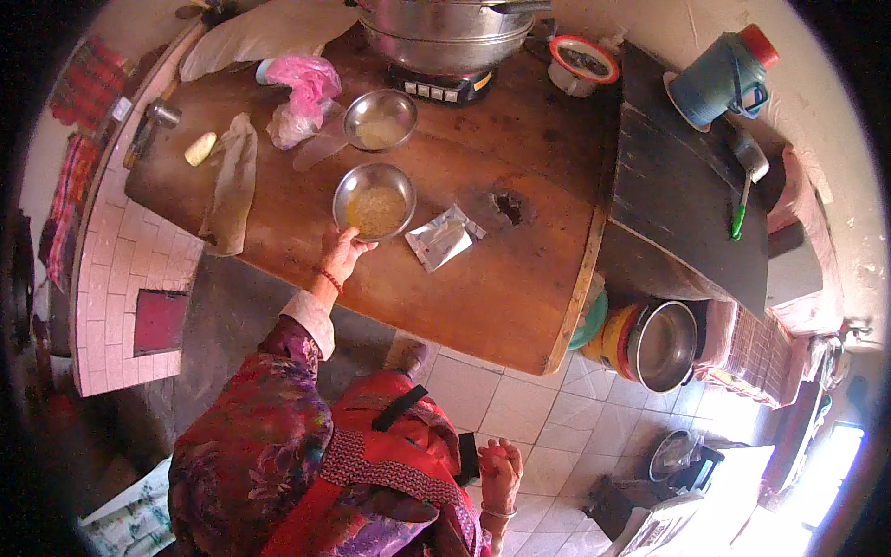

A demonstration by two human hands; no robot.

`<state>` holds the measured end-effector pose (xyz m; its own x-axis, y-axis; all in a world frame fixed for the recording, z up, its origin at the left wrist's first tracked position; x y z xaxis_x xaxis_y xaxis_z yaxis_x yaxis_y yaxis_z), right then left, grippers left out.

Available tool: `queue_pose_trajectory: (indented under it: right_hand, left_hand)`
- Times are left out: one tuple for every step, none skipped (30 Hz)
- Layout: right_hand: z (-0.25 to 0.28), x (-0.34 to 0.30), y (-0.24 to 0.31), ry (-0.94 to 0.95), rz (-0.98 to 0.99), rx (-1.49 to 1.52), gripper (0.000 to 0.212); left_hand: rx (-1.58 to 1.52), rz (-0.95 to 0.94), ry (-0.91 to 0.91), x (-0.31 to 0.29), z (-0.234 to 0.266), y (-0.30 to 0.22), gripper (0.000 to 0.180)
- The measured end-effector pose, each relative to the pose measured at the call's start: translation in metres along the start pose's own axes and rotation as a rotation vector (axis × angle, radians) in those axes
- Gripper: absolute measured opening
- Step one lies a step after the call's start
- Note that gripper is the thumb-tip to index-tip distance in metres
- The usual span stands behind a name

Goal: The person scoops powder from a large container into a metal bowl, walks through a courtyard to a different room, and places a tomato and a basket of food items into a refrigerator.

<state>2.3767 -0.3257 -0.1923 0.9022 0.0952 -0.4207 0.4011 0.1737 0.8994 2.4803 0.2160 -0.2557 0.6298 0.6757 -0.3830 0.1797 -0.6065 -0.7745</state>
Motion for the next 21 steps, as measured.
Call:
queue_pose_trajectory:
  right_hand:
    - [-0.001, 0.002, 0.003, -0.001, 0.044, -0.034, 0.032]
    - [-0.001, 0.002, 0.007, 0.004, 0.061, -0.058, 0.032]
    - [-0.002, 0.004, 0.011, 0.011, 0.081, -0.079, 0.032]
    - [-0.003, 0.008, 0.008, 0.034, 0.079, -0.081, 0.033]
    - [-0.001, 0.008, 0.005, 0.03, 0.054, -0.061, 0.033]
    - [0.001, 0.008, 0.002, 0.032, 0.033, -0.039, 0.033]
    - [0.003, 0.007, -0.001, 0.018, -0.002, 0.009, 0.032]
    - [-0.001, 0.009, -0.001, 0.003, -0.128, 0.18, 0.027]
    - [-0.003, 0.009, -0.001, -0.036, -0.251, 0.356, 0.024]
    - [-0.004, 0.008, 0.001, -0.046, -0.305, 0.417, 0.024]
    - [-0.004, 0.007, 0.001, -0.053, -0.358, 0.479, 0.025]
    - [-0.005, 0.005, -0.001, -0.062, -0.408, 0.542, 0.026]
    - [-0.006, 0.005, 0.0, -0.064, -0.409, 0.526, 0.028]
    - [-0.007, 0.005, 0.001, -0.065, -0.409, 0.508, 0.03]
    - [-0.007, 0.004, 0.001, -0.065, -0.411, 0.488, 0.031]
    - [-0.006, 0.004, 0.0, -0.069, -0.397, 0.454, 0.031]
    - [-0.003, 0.004, -0.003, -0.081, -0.381, 0.424, 0.03]
    - [-0.003, 0.005, -0.006, -0.078, -0.364, 0.39, 0.03]
    - [-0.002, 0.005, -0.01, -0.092, -0.371, 0.416, 0.029]
    - [-0.003, 0.005, -0.012, -0.105, -0.375, 0.443, 0.029]
    - [-0.004, 0.006, -0.013, -0.118, -0.38, 0.469, 0.029]
  left_hand:
    - [0.034, -0.024, -0.072, 0.004, 0.002, -0.002, 0.032]
    - [0.035, -0.018, -0.088, 0.008, 0.003, 0.001, 0.032]
    - [0.037, -0.012, -0.102, 0.015, 0.004, 0.003, 0.032]
    - [0.039, -0.005, -0.115, 0.021, 0.004, 0.005, 0.032]
    - [0.046, 0.022, -0.017, 0.02, -0.013, 0.003, 0.034]
    - [0.016, 0.066, 0.007, 0.024, -0.015, 0.007, 0.034]
    - [0.025, 0.083, 0.014, 0.021, -0.013, 0.011, 0.037]
    - [0.033, 0.093, 0.021, 0.02, -0.014, 0.013, 0.04]
    - [0.071, 0.096, -0.015, 0.016, -0.013, 0.017, 0.043]
    - [0.109, 0.099, -0.052, 0.007, -0.011, 0.025, 0.046]
    - [0.148, 0.099, -0.089, -0.003, -0.01, 0.03, 0.048]
    - [0.346, 0.087, -0.052, -0.012, -0.013, 0.035, 0.058]
    - [0.529, -0.096, -0.026, -0.027, -0.023, 0.031, 0.059]
    - [0.707, -0.282, 0.001, -0.043, -0.039, 0.028, 0.061]
    - [0.9, -0.503, 0.103, -0.057, -0.062, 0.021, 0.063]
    - [1.087, -0.727, 0.211, -0.073, -0.087, 0.017, 0.066]
    - [1.131, -0.749, 0.235, -0.082, -0.115, 0.011, 0.064]
    - [1.166, -0.7, 0.291, -0.079, -0.131, 0.012, 0.065]
    - [1.223, -0.816, 0.315, -0.082, -0.143, 0.013, 0.066]
    - [1.278, -0.934, 0.337, -0.086, -0.152, 0.016, 0.067]
    - [1.347, -0.924, 0.341, -0.081, -0.156, 0.023, 0.068]
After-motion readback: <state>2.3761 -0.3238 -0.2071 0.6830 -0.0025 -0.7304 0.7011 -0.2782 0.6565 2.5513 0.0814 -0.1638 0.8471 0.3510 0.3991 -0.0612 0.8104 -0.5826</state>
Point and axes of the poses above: each hand's wrist, its own x-axis towards the middle knuckle, its own z-axis out of the back of the hand, y = z × x, the point moved 9 cm from there along x, towards the middle knuckle, and after that the axes turned 6 degrees about -x, right-handed, at the moved point
